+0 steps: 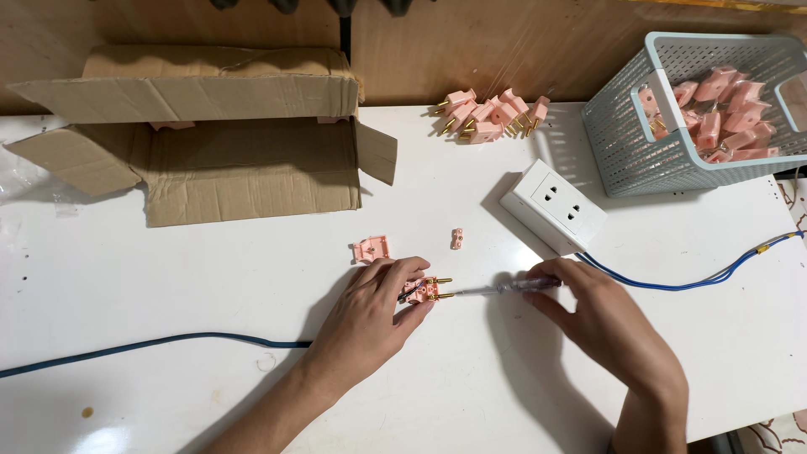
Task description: The person assembles small pink electrical components on a white table. They insert brass pins into the plastic housing and use a screwdriver to tighten the screws, securing the pins in place.
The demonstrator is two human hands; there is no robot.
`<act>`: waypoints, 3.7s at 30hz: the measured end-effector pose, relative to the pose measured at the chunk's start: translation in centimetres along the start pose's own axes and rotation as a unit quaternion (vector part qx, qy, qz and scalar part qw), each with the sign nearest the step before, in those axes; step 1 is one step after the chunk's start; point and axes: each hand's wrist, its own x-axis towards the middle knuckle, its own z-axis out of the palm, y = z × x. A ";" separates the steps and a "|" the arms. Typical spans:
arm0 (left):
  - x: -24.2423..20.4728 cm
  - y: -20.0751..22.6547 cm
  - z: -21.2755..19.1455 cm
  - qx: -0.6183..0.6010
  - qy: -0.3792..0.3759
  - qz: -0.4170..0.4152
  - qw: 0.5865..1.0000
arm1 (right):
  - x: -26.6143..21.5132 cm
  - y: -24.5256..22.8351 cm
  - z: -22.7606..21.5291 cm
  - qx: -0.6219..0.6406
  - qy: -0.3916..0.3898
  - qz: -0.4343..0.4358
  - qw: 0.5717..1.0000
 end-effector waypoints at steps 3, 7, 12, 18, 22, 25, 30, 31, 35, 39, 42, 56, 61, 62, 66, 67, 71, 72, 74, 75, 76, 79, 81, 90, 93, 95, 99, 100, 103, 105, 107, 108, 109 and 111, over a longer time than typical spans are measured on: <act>-0.2 -0.1 0.0 -0.016 -0.001 -0.001 1.000 | 0.0 -1.8 -0.9 0.124 0.152 -0.175 0.965; -0.2 0.0 0.0 -0.017 0.018 0.005 1.000 | 1.7 0.3 0.4 0.346 0.189 -0.171 0.903; -0.3 -0.2 0.3 -0.010 0.031 0.015 0.999 | 3.8 -1.4 4.7 0.535 0.247 -0.239 0.772; -0.3 -0.1 0.1 -0.011 0.037 0.024 0.999 | 2.2 -3.0 7.3 0.380 0.221 -0.282 0.853; -0.2 -0.4 0.4 -0.010 0.040 0.024 0.999 | 2.8 -2.9 7.5 0.387 0.230 -0.273 0.850; -0.2 -0.3 0.2 -0.008 0.035 0.028 0.999 | 2.9 -2.2 8.0 0.385 0.241 -0.264 0.851; -0.1 -0.3 0.3 -0.007 0.048 0.044 0.998 | 2.7 -2.7 8.0 0.397 0.272 -0.205 0.852; -0.1 -0.3 0.3 -0.007 0.048 0.045 0.998 | 2.8 -2.8 7.9 0.397 0.272 -0.205 0.852; -0.1 -0.3 0.2 -0.015 0.038 0.041 0.998 | 2.8 -3.3 7.8 0.408 0.278 -0.183 0.850; -0.1 -0.3 0.3 -0.024 0.034 0.037 0.998 | 2.7 -3.7 7.6 0.408 0.270 -0.200 0.849; 0.0 -0.2 0.2 -0.016 0.038 0.038 0.998 | 2.7 -3.9 7.5 0.406 0.272 -0.191 0.852; 0.0 -0.1 0.2 -0.009 0.051 0.046 0.998 | 2.6 -3.2 7.9 0.323 0.290 -0.283 0.855; 0.0 -0.2 0.1 -0.021 0.041 0.046 0.998 | 2.6 -3.5 7.1 0.178 0.312 -0.368 0.858; 0.0 -0.3 0.2 -0.017 0.038 0.049 0.998 | 2.6 -3.7 6.9 0.172 0.298 -0.390 0.854; -0.1 -0.2 0.2 -0.007 0.029 0.032 0.999 | 2.2 -5.2 6.8 0.197 0.275 -0.400 0.852; -0.1 -0.2 0.2 -0.007 0.030 0.032 0.999 | 2.4 -4.8 6.9 0.197 0.275 -0.401 0.852; 0.1 0.2 -0.1 -0.037 0.027 0.023 0.999 | 3.4 -4.9 6.4 0.234 0.244 -0.444 0.830; 0.2 0.3 -0.3 -0.032 0.036 0.034 0.998 | 3.6 -5.4 6.1 0.207 0.261 -0.434 0.837; 0.2 0.2 -0.2 -0.030 0.034 0.037 0.998 | 3.8 -6.7 5.3 0.178 0.270 -0.432 0.842; 0.2 0.1 -0.2 -0.028 0.032 0.040 0.998 | 3.9 -7.2 5.0 0.148 0.277 -0.428 0.847; 0.2 0.1 -0.1 -0.027 0.033 0.041 0.998 | 3.7 -7.5 4.9 0.148 0.278 -0.429 0.846; 0.1 0.0 -0.2 -0.014 0.033 0.035 0.999 | 3.7 -7.2 5.4 0.171 0.257 -0.449 0.839; 0.1 0.3 -0.4 -0.042 0.031 0.023 0.998 | 4.0 -5.7 6.4 0.202 0.271 -0.460 0.821; -0.1 0.0 0.0 -0.040 0.037 0.023 0.998 | 2.9 -5.8 5.9 0.208 0.254 -0.439 0.836; 0.1 0.3 -0.6 -0.039 0.016 0.012 0.999 | 3.1 -6.3 5.7 0.197 0.286 -0.390 0.853; 0.2 0.3 -0.5 -0.041 0.018 0.019 0.999 | 3.0 -6.2 5.9 0.182 0.291 -0.388 0.855; 0.1 -0.1 0.0 -0.012 0.031 0.039 0.999 | 2.5 -6.6 5.7 0.193 0.251 -0.423 0.849; 0.1 0.1 -0.1 -0.012 0.031 0.039 0.999 | 2.7 -6.6 5.9 0.193 0.251 -0.424 0.849; 0.1 0.2 -0.2 -0.043 0.032 0.023 0.998 | 3.0 -6.5 6.1 0.204 0.257 -0.444 0.834; 0.1 0.1 -0.1 -0.048 0.023 0.016 0.998 | 3.0 -6.8 6.1 0.212 0.269 -0.388 0.855; 0.2 0.1 -0.1 -0.034 0.037 0.037 0.998 | 2.6 -6.8 5.8 0.207 0.267 -0.375 0.863; 0.2 0.0 -0.1 -0.018 0.050 0.057 0.997 | 2.5 -6.8 5.7 0.203 0.263 -0.363 0.870; 0.2 0.0 -0.1 -0.018 0.051 0.057 0.997 | 2.5 -6.9 5.7 0.203 0.263 -0.364 0.870; 0.1 0.0 0.1 -0.003 0.046 0.044 0.998 | 2.6 -7.0 5.6 0.208 0.260 -0.398 0.855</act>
